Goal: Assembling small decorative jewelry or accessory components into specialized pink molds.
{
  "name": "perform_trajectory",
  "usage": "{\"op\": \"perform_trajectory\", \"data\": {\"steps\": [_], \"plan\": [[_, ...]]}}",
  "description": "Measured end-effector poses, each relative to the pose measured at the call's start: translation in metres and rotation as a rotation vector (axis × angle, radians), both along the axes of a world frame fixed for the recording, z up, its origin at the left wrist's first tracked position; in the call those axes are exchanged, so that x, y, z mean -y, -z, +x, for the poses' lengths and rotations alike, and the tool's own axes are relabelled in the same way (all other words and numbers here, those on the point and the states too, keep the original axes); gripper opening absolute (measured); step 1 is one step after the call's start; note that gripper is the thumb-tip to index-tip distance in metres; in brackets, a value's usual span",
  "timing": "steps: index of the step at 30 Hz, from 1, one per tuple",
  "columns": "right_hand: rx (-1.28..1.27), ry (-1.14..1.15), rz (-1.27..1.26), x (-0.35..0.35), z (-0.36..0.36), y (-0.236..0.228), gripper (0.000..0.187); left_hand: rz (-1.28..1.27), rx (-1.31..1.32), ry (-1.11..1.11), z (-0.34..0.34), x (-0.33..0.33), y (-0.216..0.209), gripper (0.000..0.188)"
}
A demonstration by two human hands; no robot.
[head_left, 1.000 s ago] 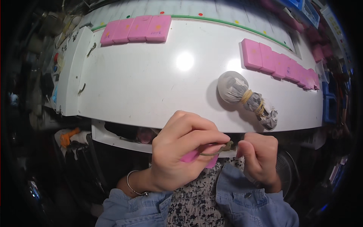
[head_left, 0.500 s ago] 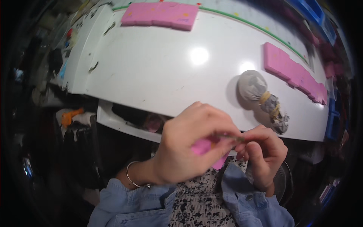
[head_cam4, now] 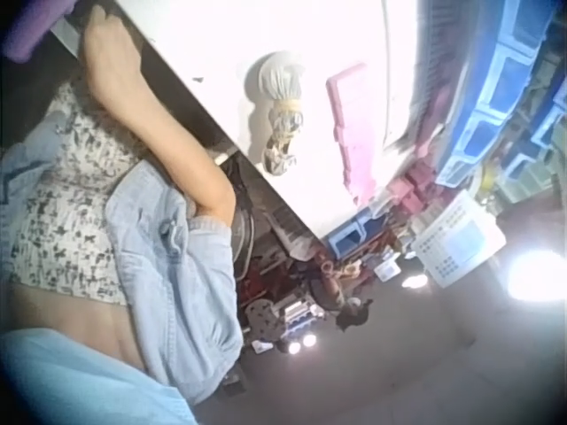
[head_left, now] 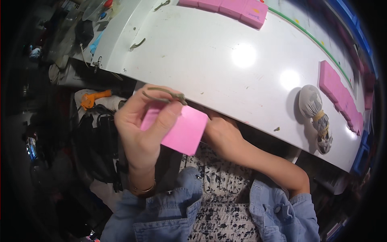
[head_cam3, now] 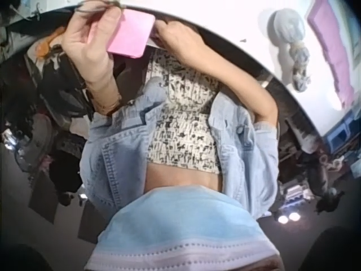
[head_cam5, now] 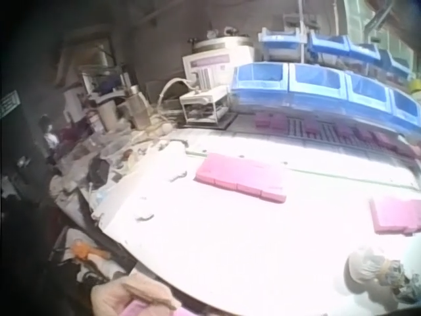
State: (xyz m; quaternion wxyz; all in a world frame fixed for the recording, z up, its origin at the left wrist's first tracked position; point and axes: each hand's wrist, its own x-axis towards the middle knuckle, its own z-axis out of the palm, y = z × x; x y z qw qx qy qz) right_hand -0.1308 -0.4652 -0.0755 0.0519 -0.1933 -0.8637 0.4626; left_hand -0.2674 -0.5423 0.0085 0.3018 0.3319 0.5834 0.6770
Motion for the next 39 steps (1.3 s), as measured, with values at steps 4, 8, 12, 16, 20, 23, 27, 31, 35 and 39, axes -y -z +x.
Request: {"op": "perform_trajectory", "data": {"steps": [4, 8, 12, 16, 20, 23, 27, 31, 35, 39], "plan": [[-0.159, -0.037, -0.322, 0.012, -0.010, 0.053, 0.011, 0.058, 0.099, 0.136, 0.004, 0.005, 0.006, 0.014], [-0.086, 0.012, -0.293, 0.006, -0.008, 0.028, 0.016, 0.070, 0.180, 0.206, 0.012, 0.006, 0.011, 0.017], [0.121, 0.005, -0.234, -0.004, 0.010, -0.020, 0.021, -0.139, 0.115, 0.163, 0.017, -0.001, -0.003, 0.014], [-0.095, 0.326, 0.162, -0.007, 0.046, -0.069, 0.023, 0.008, -0.146, 0.225, 0.021, -0.001, -0.007, 0.017], [-0.380, 0.583, -0.135, -0.011, 0.068, -0.108, 0.021, -0.039, -0.143, 0.288, 0.032, -0.007, -0.011, 0.012], [-0.452, 0.614, -0.187, -0.007, 0.082, -0.122, 0.018, -0.014, 0.120, 0.508, 0.042, -0.008, -0.010, 0.013], [-0.402, 0.519, -0.205, -0.007, 0.098, -0.127, 0.014, -0.195, 0.413, 0.573, 0.060, -0.007, -0.020, 0.020], [-0.482, 0.541, -0.197, -0.004, 0.109, -0.127, 0.018, -0.256, 0.362, 0.679, 0.066, -0.010, -0.026, 0.033], [-0.462, 0.560, -0.212, -0.005, 0.118, -0.127, 0.017, -0.314, 0.468, 0.698, 0.071, -0.014, -0.028, 0.034], [-0.345, 0.502, -0.194, -0.006, 0.128, -0.133, 0.017, -0.269, 0.457, 0.754, 0.079, -0.014, -0.022, 0.032]]}}
